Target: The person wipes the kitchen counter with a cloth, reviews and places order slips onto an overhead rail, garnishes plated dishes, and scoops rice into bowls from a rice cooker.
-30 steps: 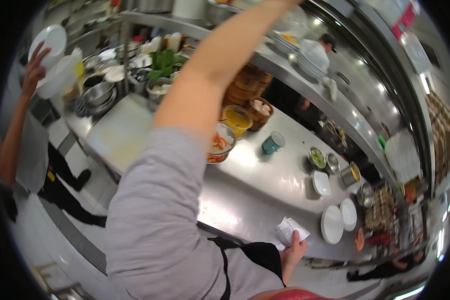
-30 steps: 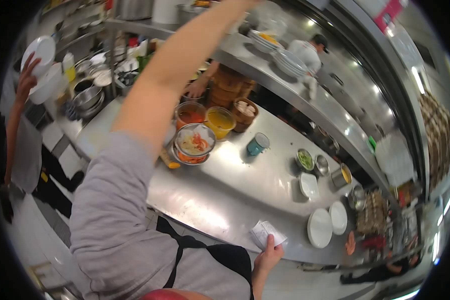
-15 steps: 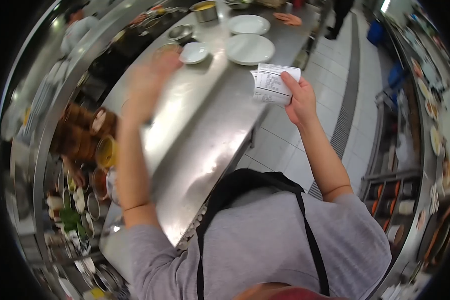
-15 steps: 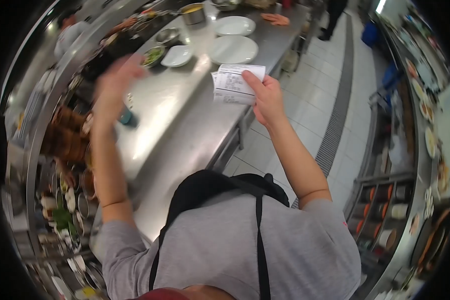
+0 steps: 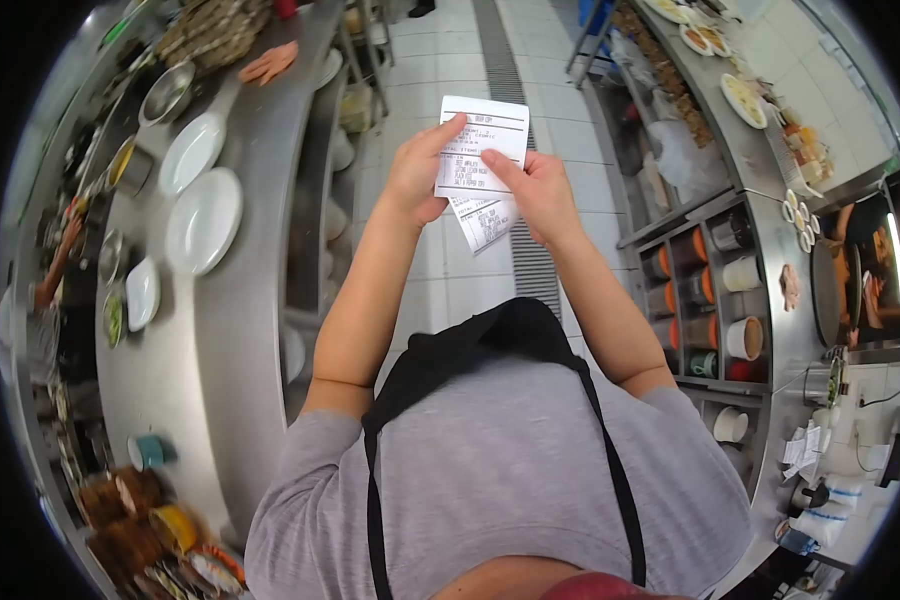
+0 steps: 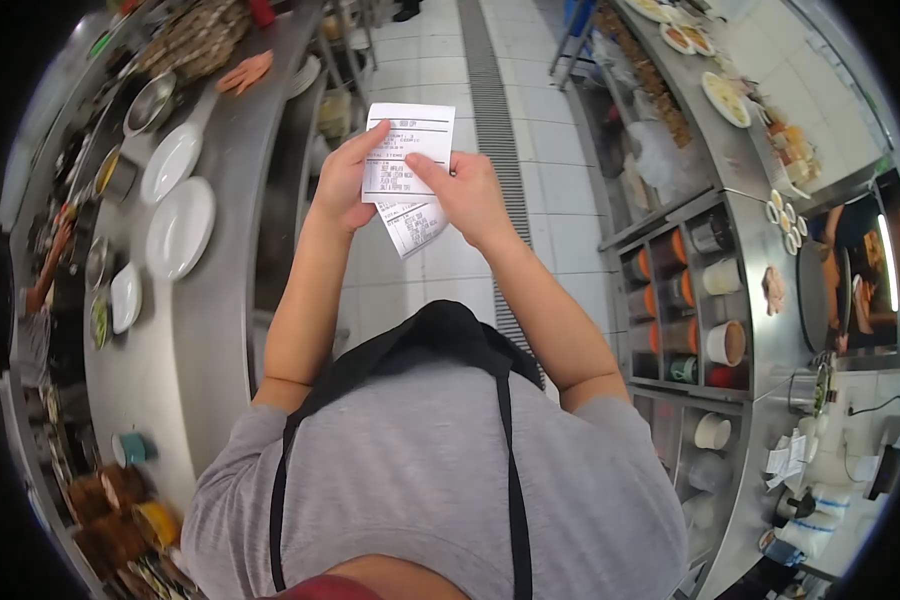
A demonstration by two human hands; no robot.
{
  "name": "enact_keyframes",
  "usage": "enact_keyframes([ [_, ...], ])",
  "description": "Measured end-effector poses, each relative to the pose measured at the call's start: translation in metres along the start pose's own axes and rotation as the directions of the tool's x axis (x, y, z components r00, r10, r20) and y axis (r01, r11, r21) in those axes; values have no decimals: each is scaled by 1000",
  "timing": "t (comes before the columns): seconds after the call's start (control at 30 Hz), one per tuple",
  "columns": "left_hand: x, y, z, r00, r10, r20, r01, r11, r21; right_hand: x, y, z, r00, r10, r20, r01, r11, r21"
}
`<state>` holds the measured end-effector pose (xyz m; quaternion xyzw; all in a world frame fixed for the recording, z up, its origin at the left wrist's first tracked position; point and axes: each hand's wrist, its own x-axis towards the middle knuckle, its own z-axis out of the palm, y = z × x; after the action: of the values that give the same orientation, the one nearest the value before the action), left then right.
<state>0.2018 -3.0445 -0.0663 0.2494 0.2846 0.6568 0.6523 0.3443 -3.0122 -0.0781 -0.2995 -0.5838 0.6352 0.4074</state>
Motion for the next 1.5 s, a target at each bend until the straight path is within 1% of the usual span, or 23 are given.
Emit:
enact_keyframes([
  [0.1, 77, -14, 20, 999, 37, 35, -33, 993, -109, 35, 4, -70, 998, -4, -57, -4, 990, -140],
  [0.17, 125, -19, 20, 999, 27, 44, -20, 989, -145, 50, -1, -101, 991, -61, -122, 44, 989, -138],
  [0.3, 218, -28, 28, 996, 6, 90, 6, 992, -127, 97, 5, -172, 935, -210, -286, 223, 975, 12],
  [0.37, 271, -38, 29, 991, -13, 131, 25, 995, -92, 132, -3, -199, 919, -241, -313, 266, 963, 40],
  [0.43, 326, -52, 33, 990, -50, 134, 59, 996, -69, 175, -15, -220, 878, -412, -243, 439, 896, 70],
  [0.5, 378, -60, 50, 986, -74, 152, 84, 995, -60, 230, -24, -246, 897, -418, -144, 410, 908, -86],
  [0.57, 425, -62, 70, 965, -74, 253, 91, 994, -56, 288, -26, -281, 896, -430, -113, 349, 837, -422],
  [0.63, 477, -66, 85, 958, 50, 283, -164, 905, 392, 327, -41, -314, 933, -347, -90, 221, 755, -617],
  [0.67, 502, -67, 99, 959, 49, 278, -143, 932, 332, 347, -37, -338, 890, -455, -39, 342, 720, -604],
  [0.7, 527, -70, 115, 963, 36, 267, -114, 952, 283, 356, -48, -353, 963, -244, -113, 209, 944, -257],
  [0.77, 573, -80, 145, 964, 40, 263, -85, 983, 164, 363, -68, -392, 958, -180, -224, 139, 973, -185],
  [0.83, 615, -102, 171, 936, 43, 351, -117, 974, 194, 370, -59, -435, 915, -206, -346, 167, 976, -139],
  [0.9, 659, -128, 201, 912, 50, 407, -150, 964, 218, 375, -60, -477, 838, -128, -531, 108, 992, -68],
  [0.97, 700, -157, 228, 879, 142, 454, -274, 931, 240, 385, -71, -529, 699, -201, -687, 103, 978, -181],
  [1.07, 770, -184, 256, 898, 152, 412, -261, 939, 222, 396, -117, -629, 566, -448, -692, -75, 808, -584],
  [1.13, 817, -196, 269, 920, 180, 348, -277, 927, 253, 419, -158, -721, 420, -552, -720, 137, 823, -551],
  [1.17, 838, -202, 273, 925, 188, 330, -281, 924, 261, 434, -184, -773, 378, -511, -772, 171, 858, -485],
  [1.2, 855, -210, 276, 933, 190, 305, -277, 921, 276, 455, -208, -823, 265, -548, -793, 196, 836, -512],
  [1.27, 881, -218, 287, 955, 209, 210, -269, 910, 316, 503, -254, -928, 127, -544, -830, 428, 785, -449],
  [1.37, 914, -220, 283, 976, 183, 116, -213, 909, 358, 567, -316, -1051, 106, -615, -782, 519, 705, -484],
  [1.43, 926, -215, 280, 975, 214, 68, -223, 890, 397, 613, -350, -1108, 11, -564, -826, 627, 647, -434],
  [1.47, 930, -213, 279, 971, 237, 34, -229, 877, 422, 630, -364, -1123, 21, -598, -801, 641, 624, -448],
  [1.5, 933, -211, 280, 968, 248, 26, -235, 869, 436, 647, -378, -1137, -41, -587, -808, 617, 622, -483],
])
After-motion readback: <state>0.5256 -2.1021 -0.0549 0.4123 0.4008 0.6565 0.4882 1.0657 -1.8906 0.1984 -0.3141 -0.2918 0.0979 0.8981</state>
